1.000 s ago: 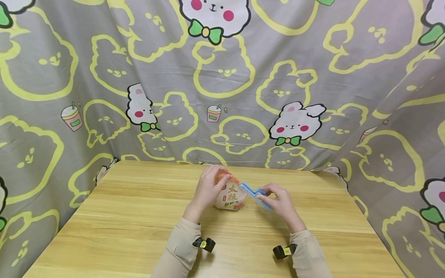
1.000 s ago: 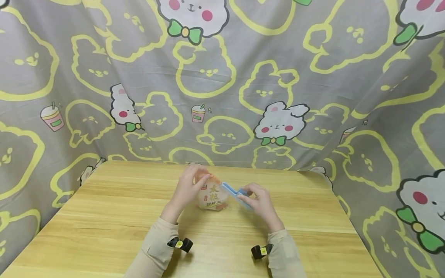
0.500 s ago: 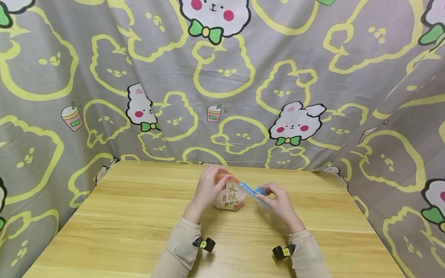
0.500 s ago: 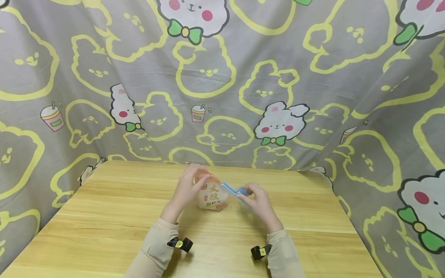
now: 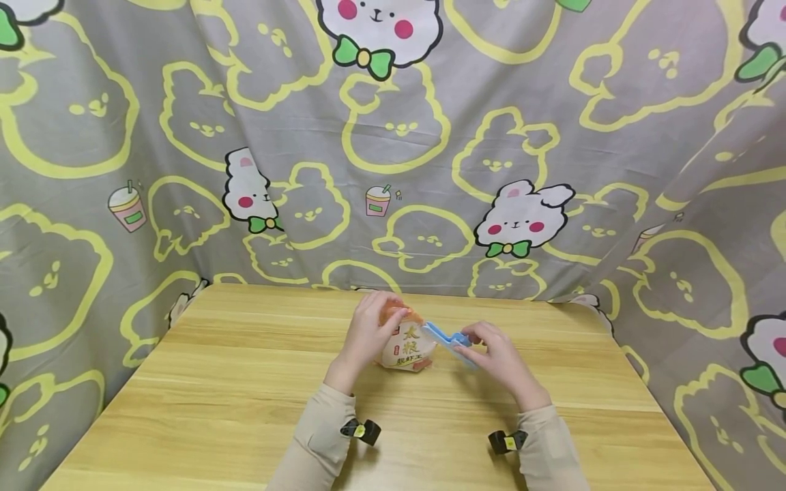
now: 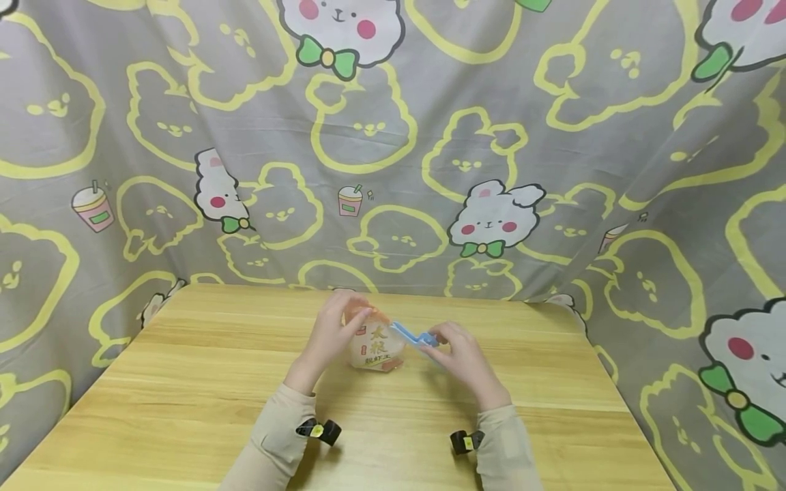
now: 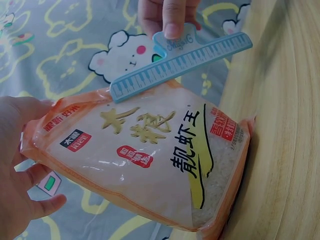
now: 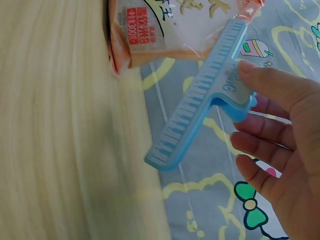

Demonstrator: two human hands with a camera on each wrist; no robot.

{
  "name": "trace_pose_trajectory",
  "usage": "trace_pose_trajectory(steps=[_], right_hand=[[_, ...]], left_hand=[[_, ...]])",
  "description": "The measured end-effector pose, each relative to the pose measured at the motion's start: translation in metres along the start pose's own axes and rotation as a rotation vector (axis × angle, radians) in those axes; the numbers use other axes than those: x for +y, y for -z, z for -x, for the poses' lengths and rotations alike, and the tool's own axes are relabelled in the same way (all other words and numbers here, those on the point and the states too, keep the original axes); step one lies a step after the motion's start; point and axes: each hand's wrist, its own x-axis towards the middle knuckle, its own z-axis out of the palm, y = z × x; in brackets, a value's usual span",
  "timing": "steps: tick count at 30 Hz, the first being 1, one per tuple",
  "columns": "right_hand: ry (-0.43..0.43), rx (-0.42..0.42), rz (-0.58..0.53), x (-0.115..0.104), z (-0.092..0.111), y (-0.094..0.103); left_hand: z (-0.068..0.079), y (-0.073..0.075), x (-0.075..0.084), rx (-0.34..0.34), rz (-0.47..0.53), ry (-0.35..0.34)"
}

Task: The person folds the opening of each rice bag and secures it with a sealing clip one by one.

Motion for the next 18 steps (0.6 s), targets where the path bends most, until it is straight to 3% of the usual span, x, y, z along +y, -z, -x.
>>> trace_pose_trajectory(steps=[9, 18], right_hand=[[0.000, -0.057, 0.000, 0.0017, 0.0007, 0.0067], [0.050, 0.010, -0.040, 0.0069, 0.0016, 0.0015]], left_hand=[[0.0004, 0.0002, 0.0012, 0.000, 0.002, 0.010], [0.0001, 0.0002, 0.0007, 0.003, 0.004, 0.009]])
